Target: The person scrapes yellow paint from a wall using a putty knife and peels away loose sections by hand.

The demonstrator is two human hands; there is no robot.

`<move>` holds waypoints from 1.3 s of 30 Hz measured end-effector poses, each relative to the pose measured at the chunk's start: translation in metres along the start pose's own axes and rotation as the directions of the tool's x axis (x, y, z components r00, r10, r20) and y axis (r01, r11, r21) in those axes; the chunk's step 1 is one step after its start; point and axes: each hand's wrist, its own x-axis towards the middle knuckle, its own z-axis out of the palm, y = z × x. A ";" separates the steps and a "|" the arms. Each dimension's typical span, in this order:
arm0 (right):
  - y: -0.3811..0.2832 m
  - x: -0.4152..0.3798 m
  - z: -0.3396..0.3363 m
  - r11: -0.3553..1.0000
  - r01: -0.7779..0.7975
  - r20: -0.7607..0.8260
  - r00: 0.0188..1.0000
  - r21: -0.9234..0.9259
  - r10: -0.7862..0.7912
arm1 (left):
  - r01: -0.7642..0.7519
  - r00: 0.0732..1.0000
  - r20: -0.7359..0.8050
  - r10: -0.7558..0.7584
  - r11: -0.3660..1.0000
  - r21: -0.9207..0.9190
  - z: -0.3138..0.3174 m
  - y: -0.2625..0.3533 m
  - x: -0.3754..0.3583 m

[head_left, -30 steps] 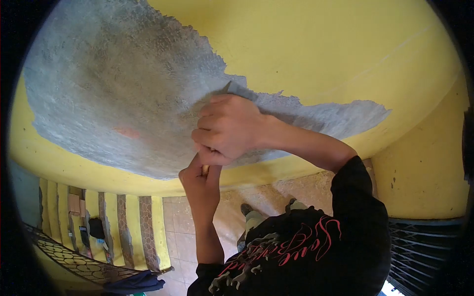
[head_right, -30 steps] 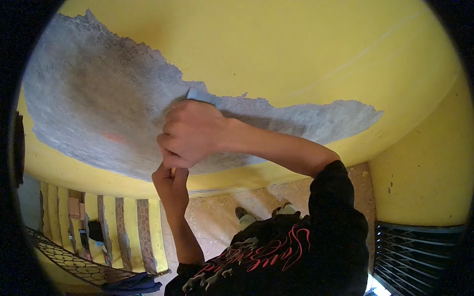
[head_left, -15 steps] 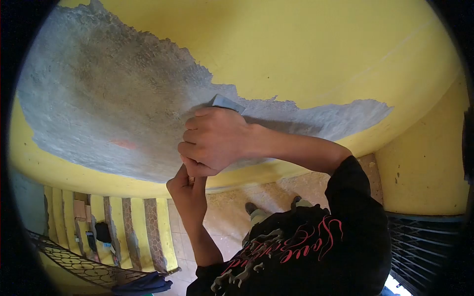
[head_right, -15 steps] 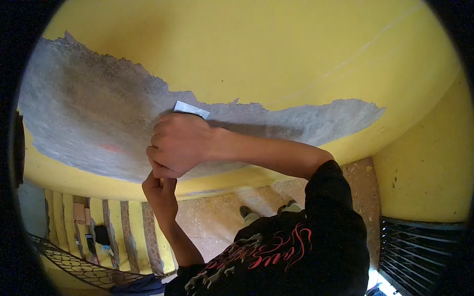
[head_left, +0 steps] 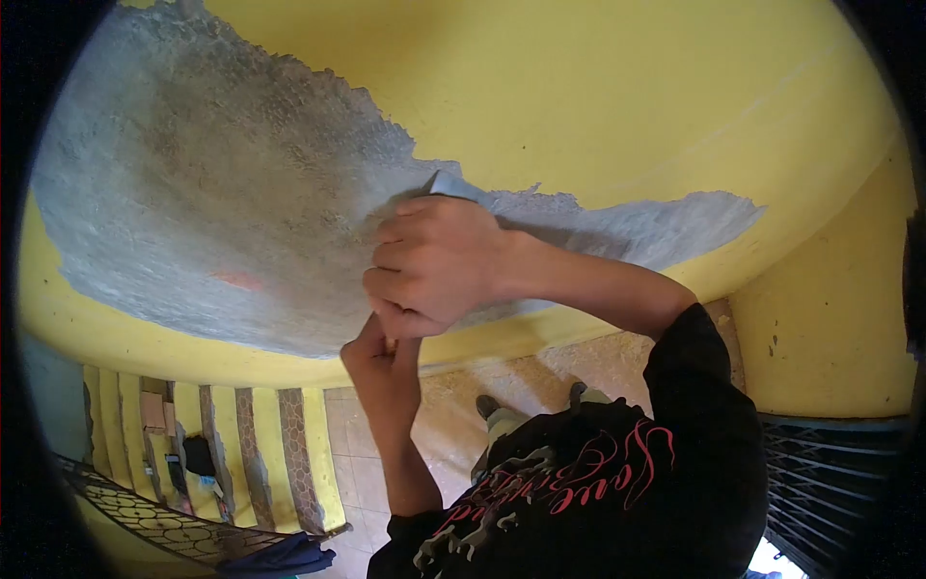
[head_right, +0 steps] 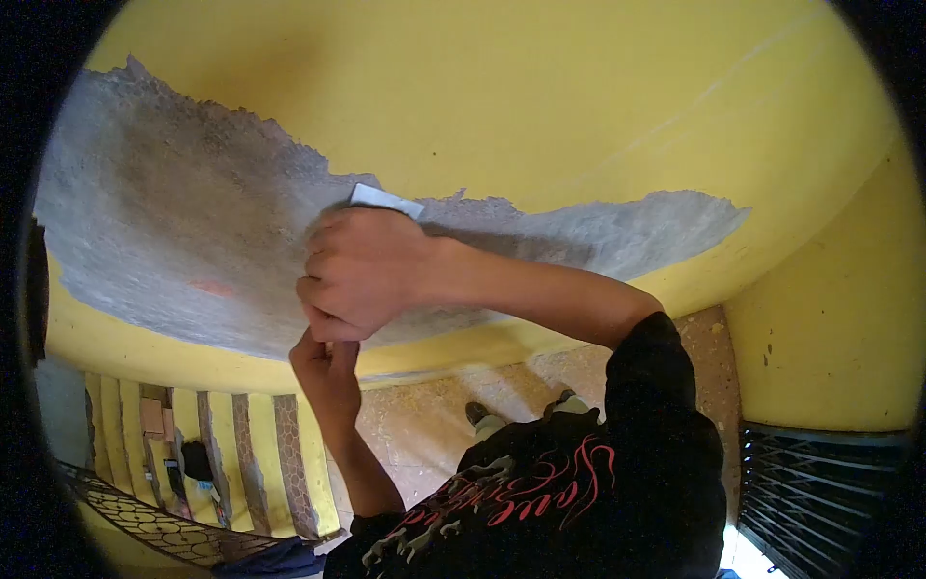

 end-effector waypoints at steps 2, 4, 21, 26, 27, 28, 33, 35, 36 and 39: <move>0.001 -0.004 -0.009 1.000 -0.001 0.033 0.999 -0.011 0.001 | -0.026 1.000 0.009 0.026 1.000 -0.018 0.007 0.001 0.000; 0.001 -0.005 -0.011 1.000 -0.006 0.072 0.997 -0.011 0.007 | -0.052 0.998 0.024 0.052 0.999 0.007 0.011 0.001 -0.003; 0.008 -0.040 -0.033 0.999 0.049 0.228 0.972 0.014 -0.051 | -0.058 0.992 0.103 0.071 0.991 -0.121 0.060 -0.032 -0.018; 0.003 -0.055 -0.020 0.998 -0.035 0.256 0.966 0.051 0.021 | 0.008 0.989 0.149 0.018 0.985 -0.172 0.070 -0.058 -0.023; 0.000 -0.059 -0.018 0.995 -0.066 0.254 0.966 0.080 0.044 | 0.003 0.991 0.131 0.018 0.987 -0.158 0.068 -0.062 -0.024; -0.005 -0.064 -0.016 0.995 -0.071 0.249 0.967 0.073 0.051 | -0.004 0.993 0.114 0.021 0.990 -0.143 0.067 -0.065 -0.025; -0.054 -0.088 -0.029 0.953 -0.280 -0.099 0.951 0.114 0.291 | -0.098 0.988 0.109 0.114 0.985 -0.145 0.072 -0.069 -0.037; -0.072 -0.103 -0.036 0.897 -0.415 -0.165 0.884 0.153 0.438 | 0.037 0.985 0.173 0.009 0.964 -0.263 0.080 -0.075 -0.044; -0.083 -0.113 -0.040 0.821 -0.532 -0.230 0.789 0.207 0.570 | 0.046 0.983 0.183 0.004 0.962 -0.267 0.084 -0.075 -0.047; -0.114 -0.131 -0.045 0.650 -0.746 -0.146 0.634 0.144 0.759 | 0.180 0.957 0.269 -0.107 0.948 -0.264 0.099 -0.067 -0.052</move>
